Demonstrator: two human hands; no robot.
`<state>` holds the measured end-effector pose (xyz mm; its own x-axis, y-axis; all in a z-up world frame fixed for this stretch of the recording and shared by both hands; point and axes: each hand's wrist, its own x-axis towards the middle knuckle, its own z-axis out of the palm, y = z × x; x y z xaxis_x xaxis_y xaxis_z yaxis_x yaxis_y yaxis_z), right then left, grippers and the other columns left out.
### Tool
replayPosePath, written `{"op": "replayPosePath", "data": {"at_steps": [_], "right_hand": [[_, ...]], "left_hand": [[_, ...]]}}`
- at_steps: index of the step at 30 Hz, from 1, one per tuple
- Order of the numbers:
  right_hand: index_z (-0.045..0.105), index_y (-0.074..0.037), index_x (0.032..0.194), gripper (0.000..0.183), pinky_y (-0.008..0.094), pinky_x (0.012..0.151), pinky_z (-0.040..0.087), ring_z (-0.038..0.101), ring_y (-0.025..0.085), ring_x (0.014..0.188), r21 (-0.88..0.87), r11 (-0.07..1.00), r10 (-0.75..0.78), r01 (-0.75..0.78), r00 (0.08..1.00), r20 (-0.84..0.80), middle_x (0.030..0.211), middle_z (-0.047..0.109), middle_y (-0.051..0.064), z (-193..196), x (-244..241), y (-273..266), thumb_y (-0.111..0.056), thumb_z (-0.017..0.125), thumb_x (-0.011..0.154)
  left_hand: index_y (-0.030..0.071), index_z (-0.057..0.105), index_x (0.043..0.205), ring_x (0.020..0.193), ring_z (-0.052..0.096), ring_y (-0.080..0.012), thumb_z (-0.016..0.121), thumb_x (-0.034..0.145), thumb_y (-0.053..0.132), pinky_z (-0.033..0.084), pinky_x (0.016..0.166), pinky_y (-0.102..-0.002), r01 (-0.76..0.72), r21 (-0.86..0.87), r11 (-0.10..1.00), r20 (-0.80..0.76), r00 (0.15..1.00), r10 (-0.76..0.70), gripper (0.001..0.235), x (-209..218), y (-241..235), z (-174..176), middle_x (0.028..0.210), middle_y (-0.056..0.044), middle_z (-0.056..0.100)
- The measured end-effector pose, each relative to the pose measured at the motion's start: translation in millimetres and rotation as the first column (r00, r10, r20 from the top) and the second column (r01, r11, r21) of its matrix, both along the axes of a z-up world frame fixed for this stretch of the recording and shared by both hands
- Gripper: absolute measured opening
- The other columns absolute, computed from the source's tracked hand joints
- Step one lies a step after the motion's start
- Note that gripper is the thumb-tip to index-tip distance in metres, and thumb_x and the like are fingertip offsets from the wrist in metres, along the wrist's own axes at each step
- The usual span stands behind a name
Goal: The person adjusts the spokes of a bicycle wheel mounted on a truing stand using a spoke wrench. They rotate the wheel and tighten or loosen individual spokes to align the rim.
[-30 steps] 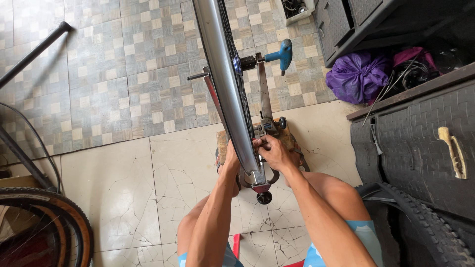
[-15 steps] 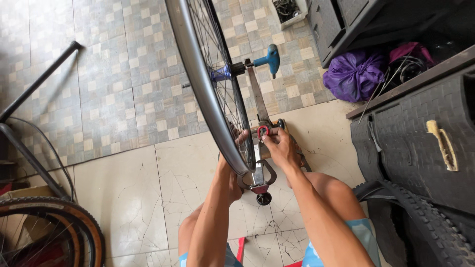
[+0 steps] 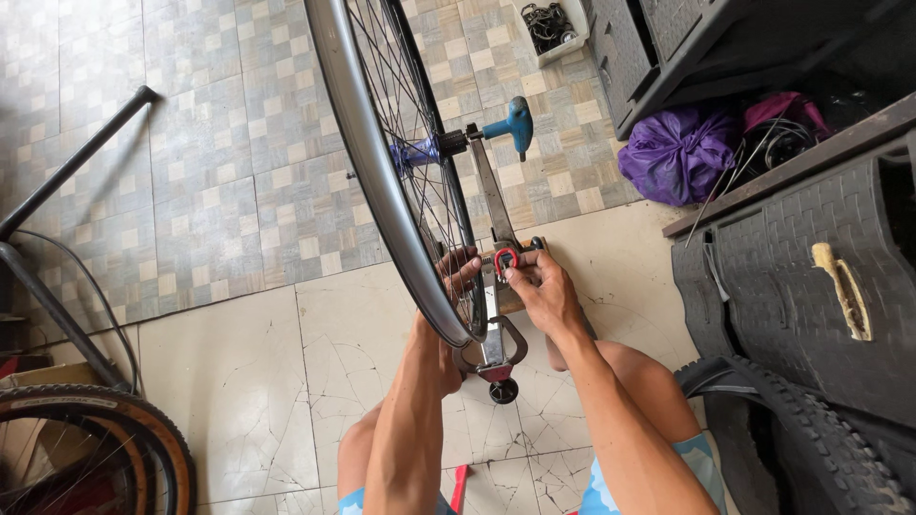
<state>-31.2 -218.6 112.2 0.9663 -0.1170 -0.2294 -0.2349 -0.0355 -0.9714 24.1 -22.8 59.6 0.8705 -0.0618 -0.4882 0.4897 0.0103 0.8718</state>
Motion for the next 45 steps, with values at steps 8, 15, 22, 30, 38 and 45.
{"op": "replayPosePath", "data": {"at_steps": [8,15,22,30,38,45], "right_hand": [[0.065,-0.004,0.106,0.018,0.029,0.076,0.052,0.066,0.011,0.084,-0.008,0.999,0.034,-0.033,0.996,0.077,0.092,0.074,0.005,-11.0,-4.6,-4.6,-0.015,0.071,0.094],[0.066,-0.003,0.105,0.018,0.030,0.075,0.052,0.066,0.012,0.082,-0.192,0.978,0.087,-0.083,0.996,0.014,0.089,0.075,0.006,3.6,-15.6,-15.3,-0.015,0.072,0.093],[0.067,-0.002,0.105,0.021,0.031,0.082,0.055,0.070,0.015,0.089,-0.325,0.940,0.139,-0.103,0.986,0.090,0.095,0.075,0.005,22.2,-45.5,-18.4,-0.017,0.072,0.091],[0.066,0.000,0.103,0.020,0.029,0.080,0.058,0.072,0.013,0.087,-0.245,0.962,0.148,-0.118,0.983,0.109,0.094,0.076,0.006,11.6,-70.7,-18.2,-0.015,0.071,0.092],[0.067,0.000,0.104,0.022,0.028,0.076,0.058,0.072,0.013,0.084,-0.234,0.968,0.119,-0.090,0.987,0.111,0.092,0.076,0.008,4.5,-69.7,-16.9,-0.016,0.073,0.090],[0.068,-0.001,0.103,0.026,0.029,0.078,0.058,0.074,0.014,0.085,-0.348,0.932,0.148,-0.103,0.983,0.107,0.092,0.077,0.009,4.5,-69.5,-12.7,-0.021,0.073,0.089]], "left_hand": [[0.005,0.058,0.139,0.118,0.063,-0.0199,0.084,0.084,0.033,0.054,0.095,-0.036,0.076,-0.055,0.996,0.118,0.991,-0.069,0.067,1.5,2.1,-18.0,0.129,-0.012,0.068],[0.006,0.055,0.139,0.087,0.067,-0.0171,0.070,0.094,0.032,0.056,0.068,-0.030,-0.163,0.005,0.987,0.227,0.961,0.157,0.054,1.6,25.8,-3.4,0.124,-0.010,0.068],[0.001,0.071,0.120,0.084,0.069,-0.0130,0.066,0.101,0.037,0.057,0.069,-0.027,-0.210,-0.127,0.969,0.488,0.837,0.246,0.040,-21.1,33.3,114.8,0.101,-0.008,0.074],[0.001,0.073,0.116,0.079,0.070,-0.0159,0.072,0.096,0.039,0.057,0.061,-0.028,-0.176,0.195,0.965,0.649,0.760,0.008,0.043,-64.6,8.5,189.7,0.097,-0.011,0.077],[-0.001,0.071,0.117,0.083,0.076,-0.0186,0.074,0.093,0.022,0.063,0.070,-0.032,-0.207,0.288,0.935,0.628,0.778,-0.021,0.033,-89.1,1.1,186.5,0.097,-0.014,0.078],[-0.002,0.070,0.115,0.086,0.075,-0.0202,0.072,0.094,0.017,0.062,0.071,-0.033,-0.202,0.326,0.924,0.628,0.776,-0.052,0.028,-98.0,0.5,184.6,0.101,-0.014,0.078]]}}
